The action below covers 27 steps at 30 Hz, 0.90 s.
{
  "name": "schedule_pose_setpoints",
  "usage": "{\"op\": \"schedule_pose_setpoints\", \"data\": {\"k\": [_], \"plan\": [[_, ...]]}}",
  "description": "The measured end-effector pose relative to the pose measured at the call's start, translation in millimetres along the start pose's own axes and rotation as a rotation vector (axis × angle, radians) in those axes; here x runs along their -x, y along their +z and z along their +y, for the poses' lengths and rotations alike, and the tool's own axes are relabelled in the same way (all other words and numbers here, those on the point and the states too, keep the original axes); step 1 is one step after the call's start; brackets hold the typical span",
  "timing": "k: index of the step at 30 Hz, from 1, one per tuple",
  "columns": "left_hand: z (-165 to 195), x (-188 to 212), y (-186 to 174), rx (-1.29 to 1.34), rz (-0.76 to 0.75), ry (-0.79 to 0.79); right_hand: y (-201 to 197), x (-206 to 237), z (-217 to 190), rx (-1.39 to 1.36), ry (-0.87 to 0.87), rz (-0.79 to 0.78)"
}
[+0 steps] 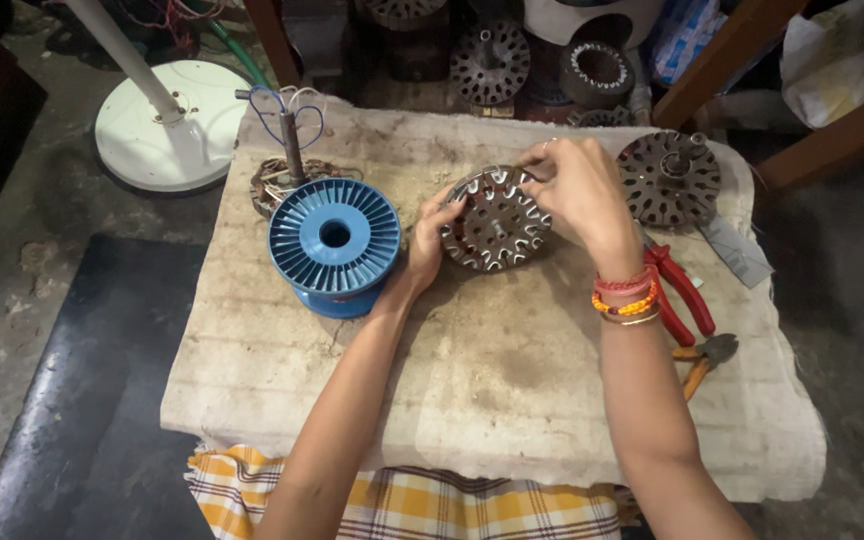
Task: The person inserts small copper wire pieces one at a time into the slots of a die-cast motor rotor disc on the workbench, pressing each into place by hand and occasionally using a screwdriver-like tool, then lifts and repositions the blue fan hub assembly at the end.
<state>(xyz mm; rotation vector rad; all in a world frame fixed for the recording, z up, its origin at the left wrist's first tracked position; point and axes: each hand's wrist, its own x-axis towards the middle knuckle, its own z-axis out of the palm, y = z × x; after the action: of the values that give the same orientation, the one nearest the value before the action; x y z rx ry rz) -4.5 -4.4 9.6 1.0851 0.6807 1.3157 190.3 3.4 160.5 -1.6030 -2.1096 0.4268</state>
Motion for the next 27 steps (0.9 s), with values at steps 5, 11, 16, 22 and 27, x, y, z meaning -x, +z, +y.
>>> {"op": "schedule_pose_setpoints", "data": {"k": [5, 11, 16, 22, 27], "plan": [[-1.0, 0.2, 1.1, 0.048, -0.003, -0.024, 1.0, -1.9, 10.1, 0.096, -0.110, 0.160], [-0.5, -0.7, 0.3, 0.061, 0.001, -0.039, 14.8, -12.6, 25.0, 0.126, -0.080, 0.155], [-0.9, -0.4, 0.8, 0.064, -0.003, -0.025, 41.2, -25.2, 38.0, 0.187, -0.210, 0.296], [1.3, 0.4, 2.1, 0.069, 0.014, -0.058, 65.9, -27.2, 24.1, 0.043, -0.282, 0.465], [2.5, 0.7, 3.3, 0.116, 0.004, -0.033, 58.8, -18.3, 6.9, -0.188, -0.212, 0.304]]}}
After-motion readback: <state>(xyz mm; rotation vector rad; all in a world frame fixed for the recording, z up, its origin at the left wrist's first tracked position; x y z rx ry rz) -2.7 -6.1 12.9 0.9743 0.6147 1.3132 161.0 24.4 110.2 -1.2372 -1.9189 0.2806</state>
